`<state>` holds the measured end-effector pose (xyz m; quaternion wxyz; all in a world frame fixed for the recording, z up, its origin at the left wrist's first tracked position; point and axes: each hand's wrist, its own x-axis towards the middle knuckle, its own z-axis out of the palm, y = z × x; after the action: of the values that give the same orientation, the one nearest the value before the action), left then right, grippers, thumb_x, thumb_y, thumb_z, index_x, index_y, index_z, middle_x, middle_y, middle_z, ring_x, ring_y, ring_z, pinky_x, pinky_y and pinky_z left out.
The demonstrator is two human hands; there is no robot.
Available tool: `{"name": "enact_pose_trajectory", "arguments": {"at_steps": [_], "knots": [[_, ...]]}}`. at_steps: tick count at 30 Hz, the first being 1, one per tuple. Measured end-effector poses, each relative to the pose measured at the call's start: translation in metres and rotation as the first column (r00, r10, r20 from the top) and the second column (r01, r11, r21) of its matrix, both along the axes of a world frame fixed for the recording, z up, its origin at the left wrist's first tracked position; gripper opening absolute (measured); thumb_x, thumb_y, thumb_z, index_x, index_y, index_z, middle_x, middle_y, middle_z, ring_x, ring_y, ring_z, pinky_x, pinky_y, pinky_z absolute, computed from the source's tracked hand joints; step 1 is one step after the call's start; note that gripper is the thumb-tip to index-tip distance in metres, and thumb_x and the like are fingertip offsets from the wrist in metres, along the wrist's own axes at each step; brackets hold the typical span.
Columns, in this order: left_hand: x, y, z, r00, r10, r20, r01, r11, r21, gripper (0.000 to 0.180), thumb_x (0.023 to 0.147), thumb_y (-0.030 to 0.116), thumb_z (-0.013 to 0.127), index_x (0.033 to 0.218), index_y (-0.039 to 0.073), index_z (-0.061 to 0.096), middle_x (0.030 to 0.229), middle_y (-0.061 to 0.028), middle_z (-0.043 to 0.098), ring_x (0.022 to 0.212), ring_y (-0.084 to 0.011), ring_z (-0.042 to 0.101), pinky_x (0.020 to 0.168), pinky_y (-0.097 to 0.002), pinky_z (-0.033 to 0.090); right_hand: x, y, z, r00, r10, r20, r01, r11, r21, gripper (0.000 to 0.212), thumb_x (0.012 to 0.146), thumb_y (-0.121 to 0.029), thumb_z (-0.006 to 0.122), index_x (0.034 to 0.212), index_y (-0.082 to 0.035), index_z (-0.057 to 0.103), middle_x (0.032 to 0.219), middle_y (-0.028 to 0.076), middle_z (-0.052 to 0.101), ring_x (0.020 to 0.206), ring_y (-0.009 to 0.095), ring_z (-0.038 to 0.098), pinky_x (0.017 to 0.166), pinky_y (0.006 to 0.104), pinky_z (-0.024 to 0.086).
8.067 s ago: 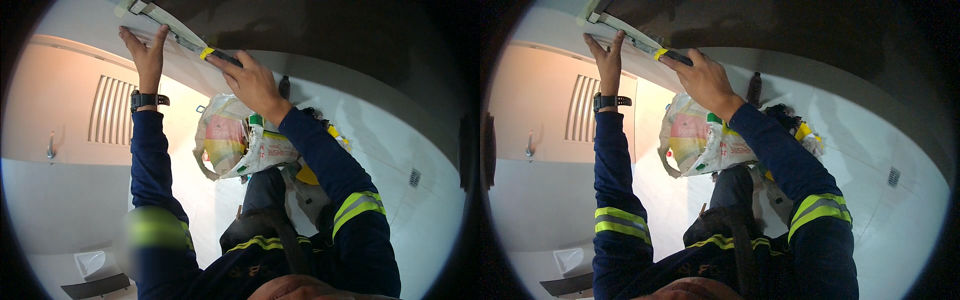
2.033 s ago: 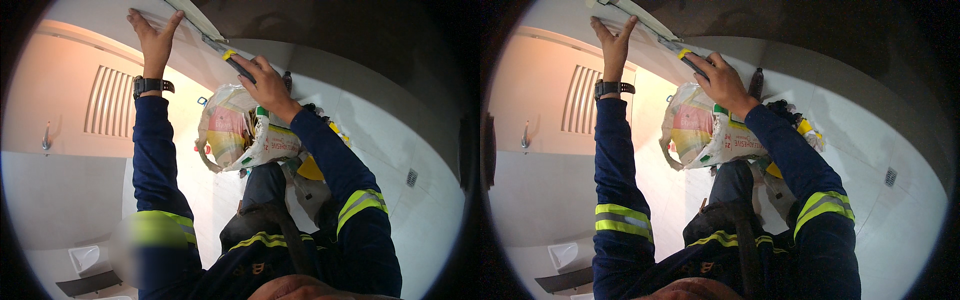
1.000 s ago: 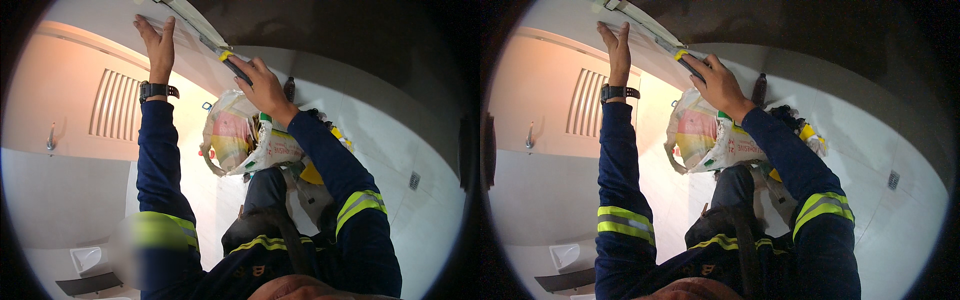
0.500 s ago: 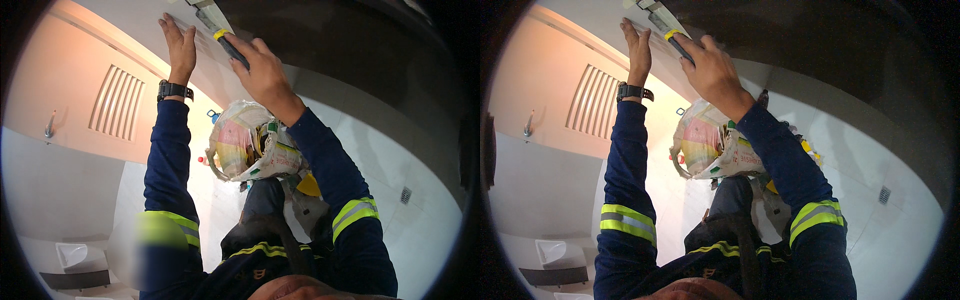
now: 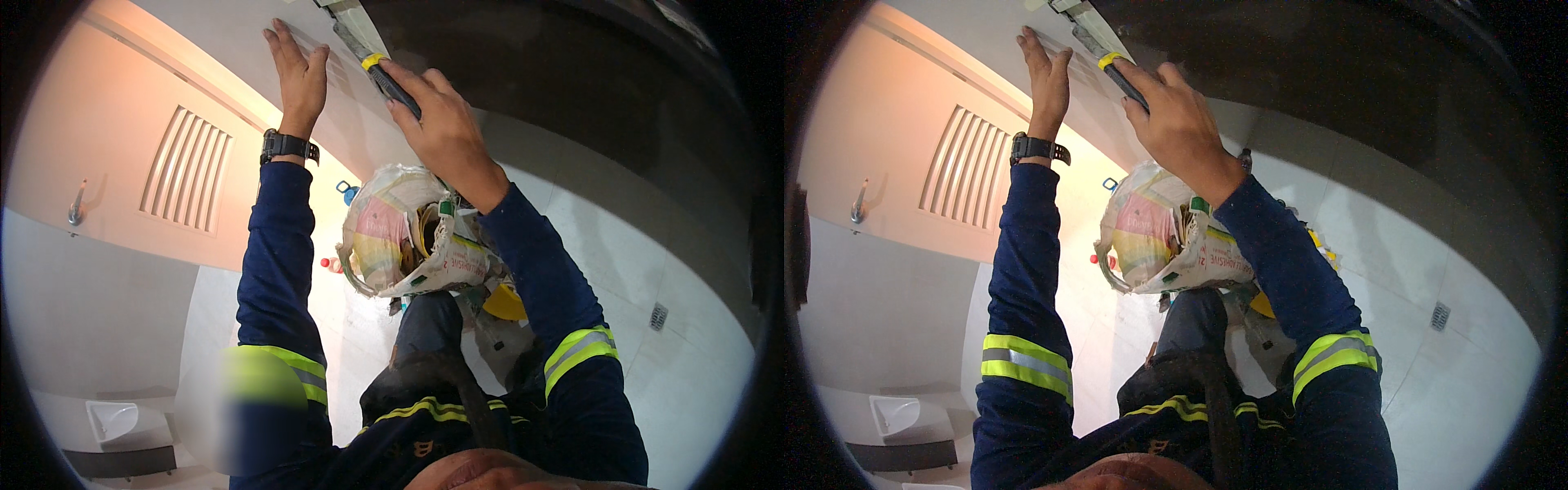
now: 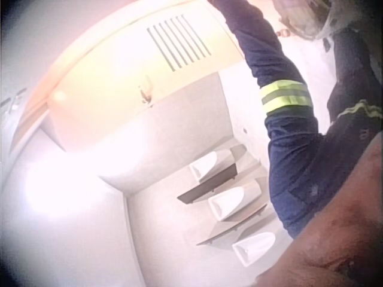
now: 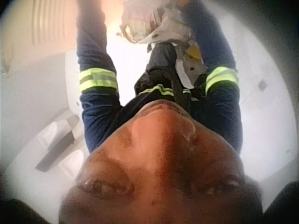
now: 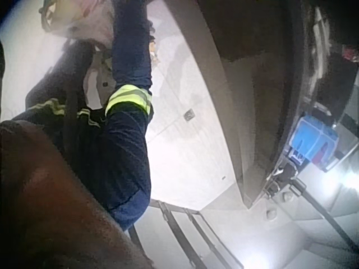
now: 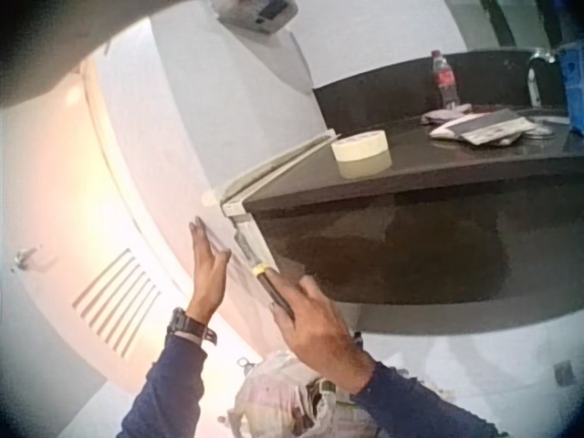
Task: The person sits on the floor and uses a utility knife to scrape a white strip from the wall and countertop edge. They then wipe the surfaces with a cloth and a liquid from a bottle, and finally remove a long strip of tape from the countertop edge.
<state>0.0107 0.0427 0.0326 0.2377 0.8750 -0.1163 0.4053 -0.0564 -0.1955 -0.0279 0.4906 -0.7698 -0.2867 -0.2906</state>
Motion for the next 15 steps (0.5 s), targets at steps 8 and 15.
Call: {"name": "enact_pose_trajectory", "arguments": {"at_steps": [8, 15], "knots": [[0.004, 0.005, 0.000, 1.000, 0.002, 0.021, -0.002, 1.000, 0.014, 0.093, 0.095, 0.035, 0.060, 0.163, 0.001, 0.005, 0.165, -0.0358, 0.001, 0.155, -0.0469, 0.006, 0.125, -0.0463, 0.016, 0.002, -0.002, -0.003, 1.000, 0.001, 0.003, -0.001, 1.000, -0.031, 0.049, 0.096, -0.022, 0.066, 0.144, -0.016, 0.058, 0.104, 0.018, 0.058, 0.086, 0.034, 0.067, 0.078, 0.0435, 0.057], [0.006, 0.003, -0.003, 1.000, 0.018, 0.020, -0.018, 1.000, 0.021, 0.094, 0.095, 0.035, 0.061, 0.163, 0.002, 0.005, 0.166, -0.0343, 0.000, 0.156, -0.0462, 0.006, 0.126, -0.0466, 0.016, 0.006, 0.000, 0.017, 0.999, -0.031, 0.021, 0.031, 0.999, -0.026, 0.049, 0.096, -0.020, 0.066, 0.143, -0.017, 0.059, 0.104, 0.017, 0.059, 0.090, 0.036, 0.065, 0.081, 0.0431, 0.054]]}}
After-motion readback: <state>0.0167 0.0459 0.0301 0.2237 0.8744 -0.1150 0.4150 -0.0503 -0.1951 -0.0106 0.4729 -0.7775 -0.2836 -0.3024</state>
